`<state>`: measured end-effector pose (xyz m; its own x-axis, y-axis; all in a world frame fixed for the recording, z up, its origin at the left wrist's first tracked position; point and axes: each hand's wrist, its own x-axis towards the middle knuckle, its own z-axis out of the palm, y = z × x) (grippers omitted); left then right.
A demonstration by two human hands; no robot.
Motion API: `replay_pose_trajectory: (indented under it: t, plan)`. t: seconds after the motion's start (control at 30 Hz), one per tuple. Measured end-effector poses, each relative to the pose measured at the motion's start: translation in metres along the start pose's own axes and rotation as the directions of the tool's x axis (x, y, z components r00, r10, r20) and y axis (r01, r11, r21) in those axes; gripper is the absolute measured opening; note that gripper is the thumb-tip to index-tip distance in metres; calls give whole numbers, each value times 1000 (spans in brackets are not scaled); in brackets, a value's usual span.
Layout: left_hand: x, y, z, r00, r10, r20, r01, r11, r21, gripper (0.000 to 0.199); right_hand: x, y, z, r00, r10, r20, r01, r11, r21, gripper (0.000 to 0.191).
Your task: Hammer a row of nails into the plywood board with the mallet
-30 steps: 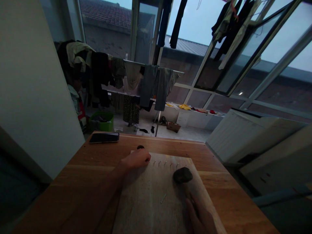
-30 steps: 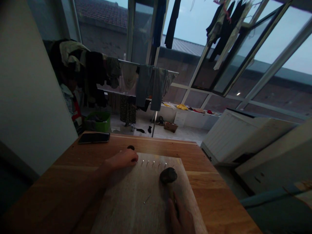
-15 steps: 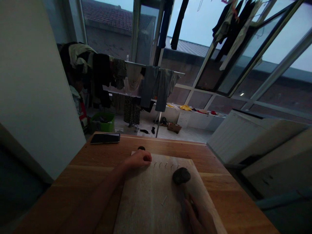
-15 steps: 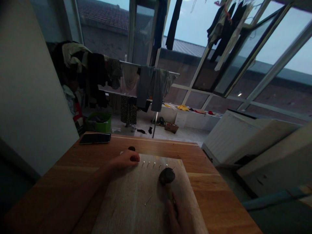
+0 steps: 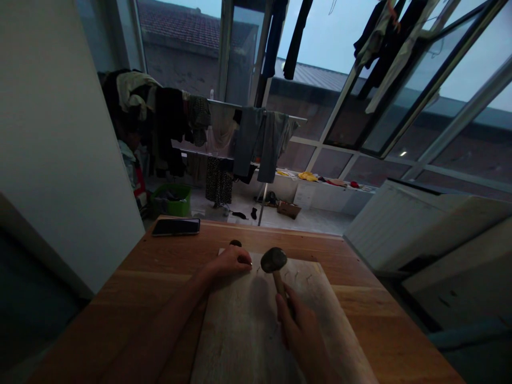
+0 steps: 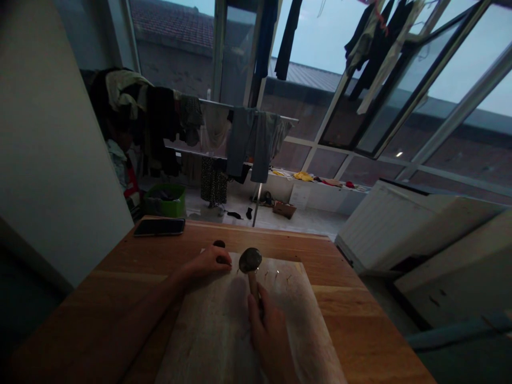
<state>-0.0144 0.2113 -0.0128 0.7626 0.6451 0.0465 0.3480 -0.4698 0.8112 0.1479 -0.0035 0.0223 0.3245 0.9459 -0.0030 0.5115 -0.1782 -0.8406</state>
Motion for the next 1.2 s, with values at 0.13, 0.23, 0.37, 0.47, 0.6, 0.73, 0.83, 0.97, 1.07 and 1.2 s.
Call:
replay_pose_trajectory:
  t: [0.13,0.23,0.37,0.47,0.6,0.73,0.83,0.97,1.07,1.2]
  plan:
    - [0,0,2,1000,-14,-18,14,999,33,17,7,-6,11,999,-35,-7,35,999,11,63]
    - [0,0,2,1000,-2,-15,3,1000,26,18,9,-8,16,998,-60,18,60,998,-9,62]
    - [1,-2,3,999,54,0,-54,999,-2,15,10,-8,20,993,-101,60,105,993,-55,61]
    - [2,-5,5,996,91,-11,-91,996,-3,15,11,-6,24,991,-119,63,123,991,-57,61]
    - [2,-6,6,996,85,-11,-85,996,-23,14,11,-3,27,989,-131,68,135,990,-49,59]
    - [0,0,1,999,41,21,-40,999,-31,20,4,5,14,995,-100,3,100,994,-36,60]
    - [-3,17,-9,1000,6,-30,-4,998,59,36,-9,19,-8,999,-42,-35,40,997,-61,59]
    - [-13,61,-13,992,103,76,-119,961,252,18,-26,48,-29,994,-25,-107,9,989,-149,55]
    - [-26,95,10,942,122,314,-244,890,385,19,-32,62,-30,995,-20,-102,7,992,-124,56]
    - [-41,118,67,913,43,406,-303,738,603,30,-32,67,-27,998,18,-62,-22,998,-66,59]
